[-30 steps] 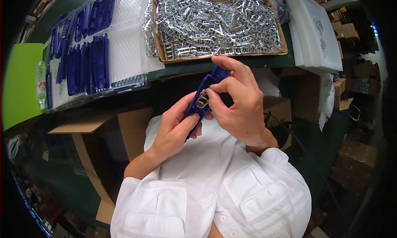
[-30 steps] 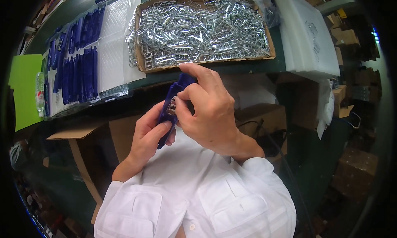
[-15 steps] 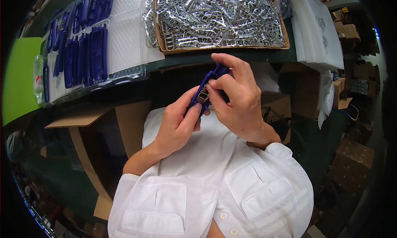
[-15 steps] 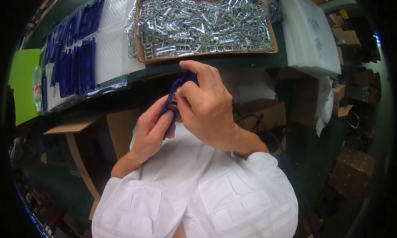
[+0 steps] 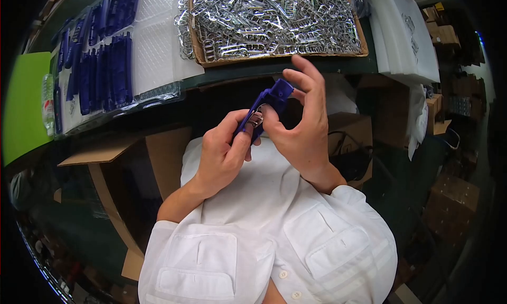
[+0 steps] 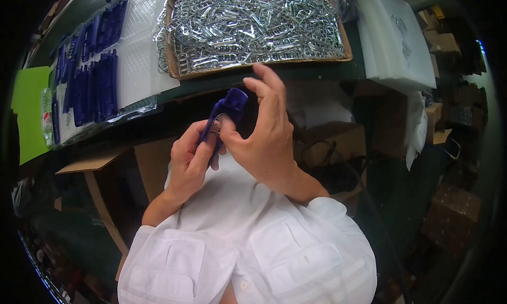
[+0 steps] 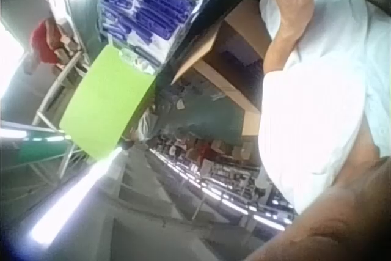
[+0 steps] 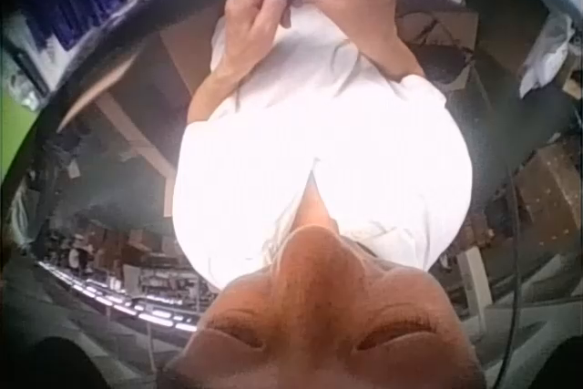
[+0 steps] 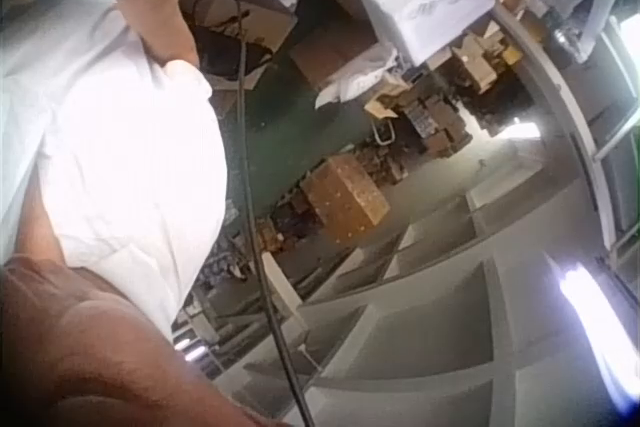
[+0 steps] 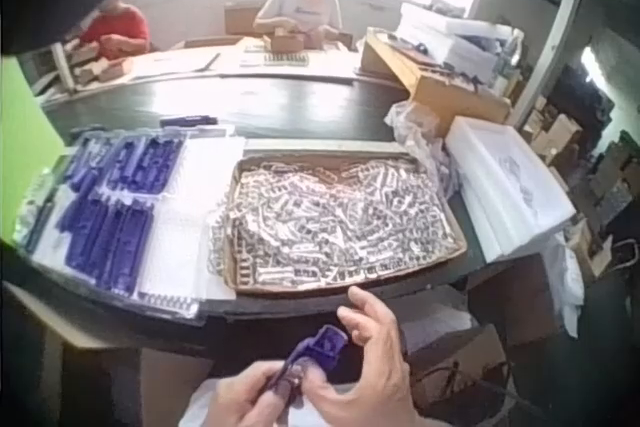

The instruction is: The person assembles a spring-loaded component into a blue plastic casing by hand.

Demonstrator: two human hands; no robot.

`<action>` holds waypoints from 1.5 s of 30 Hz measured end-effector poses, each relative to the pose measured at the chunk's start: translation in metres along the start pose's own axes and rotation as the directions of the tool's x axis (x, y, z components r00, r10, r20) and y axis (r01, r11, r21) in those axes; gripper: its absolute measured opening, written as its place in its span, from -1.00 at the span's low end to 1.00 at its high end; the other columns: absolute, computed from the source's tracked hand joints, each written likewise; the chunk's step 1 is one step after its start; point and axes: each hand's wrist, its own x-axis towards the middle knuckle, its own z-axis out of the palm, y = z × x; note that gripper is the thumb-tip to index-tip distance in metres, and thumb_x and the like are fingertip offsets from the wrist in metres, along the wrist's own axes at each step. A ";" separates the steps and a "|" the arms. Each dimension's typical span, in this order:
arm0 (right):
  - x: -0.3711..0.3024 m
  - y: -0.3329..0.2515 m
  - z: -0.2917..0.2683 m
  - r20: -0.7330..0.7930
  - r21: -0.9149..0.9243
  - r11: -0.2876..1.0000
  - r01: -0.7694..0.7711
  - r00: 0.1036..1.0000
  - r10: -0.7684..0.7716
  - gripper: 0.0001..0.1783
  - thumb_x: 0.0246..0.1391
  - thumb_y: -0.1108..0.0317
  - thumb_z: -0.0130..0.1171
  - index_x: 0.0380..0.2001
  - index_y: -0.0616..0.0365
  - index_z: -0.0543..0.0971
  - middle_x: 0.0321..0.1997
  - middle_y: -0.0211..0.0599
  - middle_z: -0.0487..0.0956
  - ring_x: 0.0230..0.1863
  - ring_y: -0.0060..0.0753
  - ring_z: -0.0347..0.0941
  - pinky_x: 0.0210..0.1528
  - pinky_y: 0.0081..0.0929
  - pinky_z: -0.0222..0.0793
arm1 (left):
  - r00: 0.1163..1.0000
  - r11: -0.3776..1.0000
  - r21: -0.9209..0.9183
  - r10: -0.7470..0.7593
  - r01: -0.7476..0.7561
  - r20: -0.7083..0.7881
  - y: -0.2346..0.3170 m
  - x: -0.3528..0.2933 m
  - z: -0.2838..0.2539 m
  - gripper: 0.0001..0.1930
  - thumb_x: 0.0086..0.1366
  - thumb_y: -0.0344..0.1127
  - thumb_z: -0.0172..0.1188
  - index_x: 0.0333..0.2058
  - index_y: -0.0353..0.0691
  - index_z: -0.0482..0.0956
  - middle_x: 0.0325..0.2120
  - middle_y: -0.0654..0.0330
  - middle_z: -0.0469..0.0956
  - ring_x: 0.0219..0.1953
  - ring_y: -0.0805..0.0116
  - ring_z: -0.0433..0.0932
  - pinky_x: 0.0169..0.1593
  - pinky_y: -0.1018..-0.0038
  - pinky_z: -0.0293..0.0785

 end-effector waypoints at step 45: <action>-0.008 0.024 -0.003 0.282 0.052 0.995 -0.087 0.957 0.069 -0.68 0.06 0.65 0.27 -0.07 0.30 0.59 0.18 -0.23 0.61 0.06 -0.40 0.63 0.08 -0.47 0.56 | 0.998 0.995 0.074 0.068 -0.069 0.009 -0.013 0.014 0.003 -0.82 0.57 -0.37 0.08 -0.14 -0.38 0.59 -0.53 0.19 0.65 -0.54 0.49 0.66 -0.46 0.56 0.56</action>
